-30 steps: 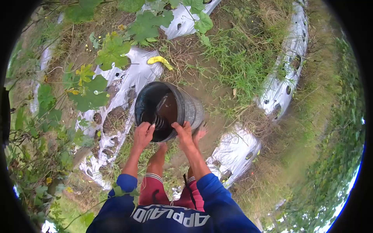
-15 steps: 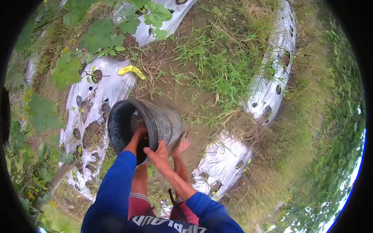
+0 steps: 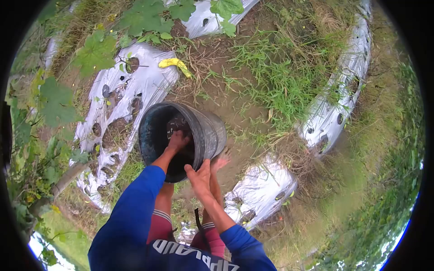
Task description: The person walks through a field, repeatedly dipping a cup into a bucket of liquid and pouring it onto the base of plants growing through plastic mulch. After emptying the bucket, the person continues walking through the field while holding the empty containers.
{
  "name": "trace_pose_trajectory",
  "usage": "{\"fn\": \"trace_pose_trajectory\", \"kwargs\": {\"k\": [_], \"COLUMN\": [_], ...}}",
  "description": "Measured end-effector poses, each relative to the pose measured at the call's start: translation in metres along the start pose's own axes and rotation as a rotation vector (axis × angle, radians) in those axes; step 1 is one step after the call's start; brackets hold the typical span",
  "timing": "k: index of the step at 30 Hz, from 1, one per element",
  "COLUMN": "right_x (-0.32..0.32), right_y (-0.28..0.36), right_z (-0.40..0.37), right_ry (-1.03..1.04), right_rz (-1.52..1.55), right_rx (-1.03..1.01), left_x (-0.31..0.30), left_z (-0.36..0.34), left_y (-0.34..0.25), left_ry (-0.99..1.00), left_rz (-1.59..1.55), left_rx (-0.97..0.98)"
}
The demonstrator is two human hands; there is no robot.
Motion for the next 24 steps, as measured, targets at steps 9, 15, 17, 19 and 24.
{"fn": "trace_pose_trajectory", "kwargs": {"k": [9,15,17,19,24], "right_x": [0.001,0.01,0.011,0.011,0.005], "right_y": [-0.001,0.013,0.018,0.016,-0.003], "right_z": [0.015,0.015,0.016,0.017,0.043], "right_ry": [-0.11,-0.141,-0.162,-0.185,-0.227], "right_rz": [-0.075,0.008,-0.019,-0.044,-0.026], "right_rx": [-0.066,0.033,0.082,0.135,-0.071], "left_x": [-0.148,-0.276,-0.311,-0.338,-0.361], "left_z": [-0.126,-0.196,-0.203,-0.198,-0.124], "left_y": [-0.078,-0.085,-0.084,-0.075,-0.021], "left_ry": [-0.175,-0.344,-0.391,-0.421,-0.302], "left_rz": [-0.007,0.035,0.05,0.115,0.13], "left_rx": [0.423,0.538,0.577,0.561,0.319]}}
Point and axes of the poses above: each hand's wrist, its own z-axis towards the middle knuckle, its own x-axis out of the palm, y = z × x, the point moved 10 cm from there along z, towards the middle knuckle, and after that the axes turned 11 degrees about y, right-handed, at the moved point
